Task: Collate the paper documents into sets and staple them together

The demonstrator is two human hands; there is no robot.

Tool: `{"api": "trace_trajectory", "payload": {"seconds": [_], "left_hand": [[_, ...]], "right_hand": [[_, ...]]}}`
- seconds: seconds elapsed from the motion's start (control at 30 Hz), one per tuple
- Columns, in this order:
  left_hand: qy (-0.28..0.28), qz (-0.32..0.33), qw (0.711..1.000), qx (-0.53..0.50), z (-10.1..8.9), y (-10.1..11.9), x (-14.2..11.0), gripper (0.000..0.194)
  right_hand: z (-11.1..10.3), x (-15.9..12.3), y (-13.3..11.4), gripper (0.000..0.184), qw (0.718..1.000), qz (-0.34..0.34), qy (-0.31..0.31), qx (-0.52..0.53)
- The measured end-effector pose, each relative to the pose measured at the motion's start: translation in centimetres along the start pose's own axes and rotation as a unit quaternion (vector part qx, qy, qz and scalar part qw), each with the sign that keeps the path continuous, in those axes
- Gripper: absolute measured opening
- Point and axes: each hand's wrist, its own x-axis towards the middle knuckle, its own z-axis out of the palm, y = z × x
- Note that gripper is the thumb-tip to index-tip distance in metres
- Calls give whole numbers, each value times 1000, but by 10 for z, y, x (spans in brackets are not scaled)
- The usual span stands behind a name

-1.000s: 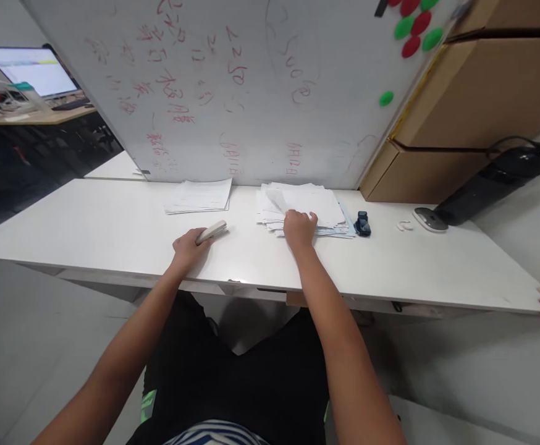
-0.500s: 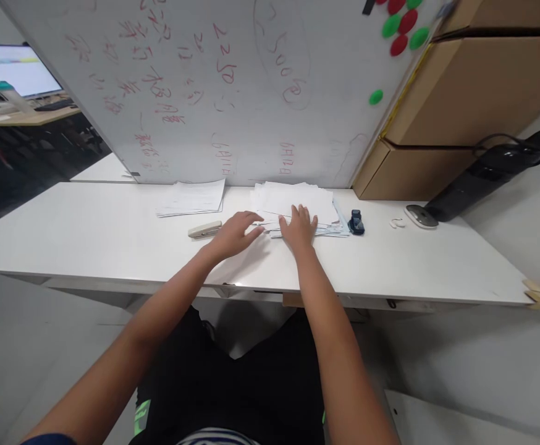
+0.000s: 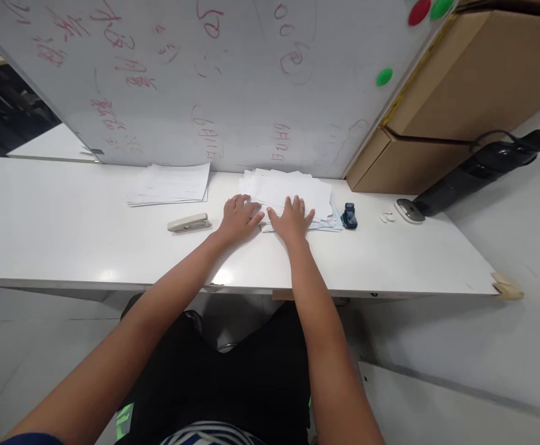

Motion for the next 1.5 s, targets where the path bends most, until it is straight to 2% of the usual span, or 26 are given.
{"api": "trace_trajectory", "payload": {"seconds": [0.23, 0.47, 0.77, 0.87, 0.97, 1.1, 1.3, 1.5], "left_hand": [[-15, -42, 999, -10, 2, 0, 4, 66], [-2, -26, 1000, 0, 0, 4, 2, 63], [-16, 87, 995, -48, -10, 11, -4, 50], [-27, 112, 991, -65, -16, 14, -5, 46], [-40, 124, 989, -75, -17, 17, -7, 46], [-48, 96, 991, -82, -14, 18, -6, 51], [-15, -27, 997, -75, -3, 12, -2, 60], [-36, -18, 996, -84, 0, 9, -2, 72]], "right_hand": [[0, -2, 0, 78, 1000, 0, -4, 2], [3, -5, -1, 68, 999, -18, 33, 17], [7, -10, -20, 47, 996, -43, 83, -3], [6, -10, -21, 43, 994, -57, 90, -3], [6, -5, -20, 41, 994, -44, 96, 5], [10, 2, -17, 41, 994, -12, 103, 29], [9, 4, -17, 43, 991, -5, 117, 59], [10, 4, -16, 41, 991, -9, 123, 56]]}}
